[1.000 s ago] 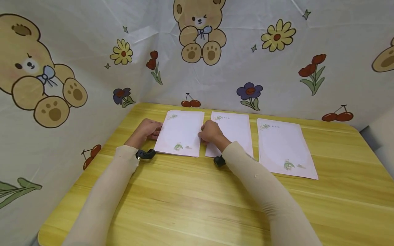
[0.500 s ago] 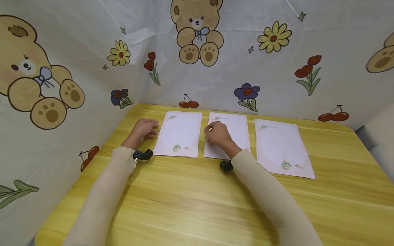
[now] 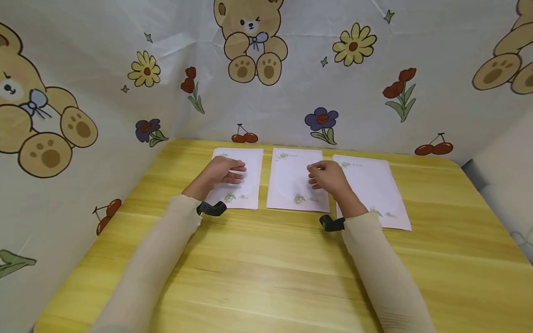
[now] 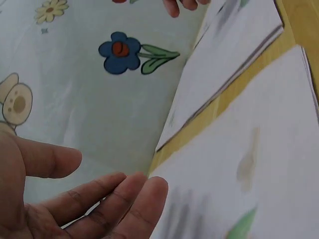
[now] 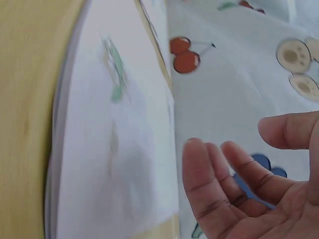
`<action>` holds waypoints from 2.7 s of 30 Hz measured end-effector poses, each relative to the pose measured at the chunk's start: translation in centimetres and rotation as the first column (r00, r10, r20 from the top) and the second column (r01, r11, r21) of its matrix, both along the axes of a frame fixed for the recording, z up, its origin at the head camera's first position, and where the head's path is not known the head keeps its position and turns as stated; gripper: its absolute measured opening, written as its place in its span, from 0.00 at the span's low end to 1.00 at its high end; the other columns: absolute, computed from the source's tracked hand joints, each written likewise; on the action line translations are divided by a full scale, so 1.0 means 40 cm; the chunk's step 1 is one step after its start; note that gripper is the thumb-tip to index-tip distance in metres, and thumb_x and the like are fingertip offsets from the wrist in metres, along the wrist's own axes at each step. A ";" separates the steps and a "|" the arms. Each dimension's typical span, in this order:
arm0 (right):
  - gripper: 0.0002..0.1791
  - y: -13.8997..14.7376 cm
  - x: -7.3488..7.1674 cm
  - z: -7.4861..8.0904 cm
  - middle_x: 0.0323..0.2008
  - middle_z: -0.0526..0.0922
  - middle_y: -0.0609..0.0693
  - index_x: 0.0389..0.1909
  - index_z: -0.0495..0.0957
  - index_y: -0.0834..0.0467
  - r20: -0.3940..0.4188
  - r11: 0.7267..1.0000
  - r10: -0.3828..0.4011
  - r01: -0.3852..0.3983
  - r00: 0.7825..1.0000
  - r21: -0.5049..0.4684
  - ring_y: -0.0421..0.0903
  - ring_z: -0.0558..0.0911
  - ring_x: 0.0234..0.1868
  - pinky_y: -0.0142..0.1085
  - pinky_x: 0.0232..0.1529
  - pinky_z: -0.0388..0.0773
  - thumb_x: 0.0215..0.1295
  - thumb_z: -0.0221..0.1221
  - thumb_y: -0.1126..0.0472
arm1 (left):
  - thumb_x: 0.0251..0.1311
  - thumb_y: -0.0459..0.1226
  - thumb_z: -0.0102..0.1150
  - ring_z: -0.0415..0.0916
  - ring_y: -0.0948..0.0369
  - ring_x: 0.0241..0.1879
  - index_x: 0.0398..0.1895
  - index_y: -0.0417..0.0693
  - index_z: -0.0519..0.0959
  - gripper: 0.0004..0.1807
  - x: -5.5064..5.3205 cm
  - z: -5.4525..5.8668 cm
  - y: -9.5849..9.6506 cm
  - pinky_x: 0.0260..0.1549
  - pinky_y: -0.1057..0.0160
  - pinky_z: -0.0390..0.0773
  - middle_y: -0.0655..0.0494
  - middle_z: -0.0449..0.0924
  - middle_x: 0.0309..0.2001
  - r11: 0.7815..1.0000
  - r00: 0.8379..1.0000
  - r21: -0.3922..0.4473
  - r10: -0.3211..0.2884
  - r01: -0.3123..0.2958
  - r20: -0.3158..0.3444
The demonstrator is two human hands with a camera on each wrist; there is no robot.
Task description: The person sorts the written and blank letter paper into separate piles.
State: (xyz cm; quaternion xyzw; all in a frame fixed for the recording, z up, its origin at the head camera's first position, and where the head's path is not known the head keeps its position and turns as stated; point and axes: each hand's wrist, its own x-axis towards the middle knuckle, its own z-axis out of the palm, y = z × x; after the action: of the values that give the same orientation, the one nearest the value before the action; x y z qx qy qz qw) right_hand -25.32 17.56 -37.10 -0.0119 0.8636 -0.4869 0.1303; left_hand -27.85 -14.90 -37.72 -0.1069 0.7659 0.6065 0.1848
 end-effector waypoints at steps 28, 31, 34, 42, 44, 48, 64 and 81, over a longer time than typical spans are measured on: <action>0.37 0.106 0.020 -0.016 0.63 0.73 0.69 0.71 0.59 0.70 0.115 0.997 -0.051 0.045 0.992 0.055 0.61 0.78 0.60 0.47 0.62 0.78 0.76 0.46 0.44 | 0.71 0.42 0.54 0.82 0.50 0.53 0.67 0.35 0.67 0.27 -0.009 -0.012 0.160 0.46 0.60 0.86 0.44 0.77 0.61 0.990 0.989 0.076 -0.127 0.122 0.072; 0.37 0.102 0.019 -0.016 0.62 0.75 0.68 0.70 0.60 0.70 0.117 0.996 -0.064 0.056 0.991 0.068 0.59 0.80 0.59 0.45 0.60 0.79 0.76 0.46 0.44 | 0.71 0.42 0.53 0.82 0.50 0.52 0.66 0.36 0.68 0.26 -0.011 -0.015 0.161 0.45 0.60 0.86 0.44 0.77 0.60 0.990 0.989 0.071 -0.130 0.125 0.072; 0.35 0.099 0.016 -0.016 0.61 0.76 0.68 0.70 0.61 0.69 0.118 0.995 -0.075 0.066 0.990 0.080 0.58 0.81 0.57 0.45 0.59 0.80 0.76 0.47 0.45 | 0.71 0.42 0.53 0.82 0.51 0.52 0.65 0.36 0.69 0.25 -0.011 -0.017 0.162 0.45 0.60 0.86 0.44 0.78 0.59 0.989 0.989 0.067 -0.135 0.131 0.067; 0.32 0.094 0.011 -0.010 0.61 0.76 0.67 0.69 0.62 0.68 0.108 0.993 -0.083 0.074 0.991 0.091 0.58 0.81 0.57 0.45 0.59 0.80 0.77 0.47 0.47 | 0.71 0.42 0.53 0.82 0.50 0.54 0.65 0.35 0.69 0.25 -0.009 -0.015 0.162 0.45 0.61 0.86 0.45 0.78 0.60 0.987 0.987 0.061 -0.149 0.145 0.055; 0.32 0.093 0.013 -0.006 0.61 0.76 0.67 0.69 0.62 0.68 0.101 0.993 -0.085 0.076 0.991 0.092 0.58 0.80 0.57 0.46 0.59 0.80 0.77 0.47 0.48 | 0.71 0.42 0.53 0.82 0.50 0.54 0.65 0.35 0.69 0.25 -0.009 -0.014 0.163 0.46 0.60 0.86 0.45 0.77 0.60 0.987 0.987 0.069 -0.148 0.144 0.056; 0.31 0.091 0.014 -0.007 0.60 0.77 0.66 0.69 0.63 0.66 0.046 0.990 -0.108 0.103 0.993 0.092 0.58 0.81 0.57 0.44 0.55 0.83 0.76 0.48 0.47 | 0.71 0.42 0.53 0.81 0.51 0.55 0.65 0.35 0.70 0.25 -0.009 -0.014 0.165 0.50 0.58 0.85 0.45 0.77 0.61 0.987 0.988 0.083 -0.145 0.140 0.061; 0.32 0.106 -0.007 -0.080 0.66 0.68 0.58 0.76 0.54 0.58 0.270 0.945 -0.135 0.206 0.953 -0.256 0.35 0.78 0.45 0.26 0.45 0.82 0.75 0.51 0.61 | 0.72 0.42 0.53 0.80 0.52 0.55 0.65 0.39 0.71 0.24 -0.007 -0.027 0.175 0.50 0.58 0.85 0.45 0.77 0.62 0.986 0.991 0.120 -0.126 0.119 0.050; 0.32 0.156 0.034 -0.027 0.56 0.75 0.53 0.76 0.55 0.57 0.102 0.965 -0.164 0.181 0.981 -0.189 0.32 0.79 0.37 0.24 0.39 0.81 0.75 0.52 0.58 | 0.70 0.41 0.57 0.86 0.55 0.43 0.62 0.36 0.74 0.23 -0.012 -0.034 0.220 0.40 0.63 0.87 0.42 0.80 0.55 0.984 0.996 0.153 -0.085 0.089 -0.028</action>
State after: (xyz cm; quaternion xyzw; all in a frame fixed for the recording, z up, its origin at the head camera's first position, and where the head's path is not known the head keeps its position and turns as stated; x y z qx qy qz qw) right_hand -23.94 23.78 -38.18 0.0713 0.8024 -0.5798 0.1225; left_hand -28.32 -6.11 -39.07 -0.0524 0.7226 0.6562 0.2108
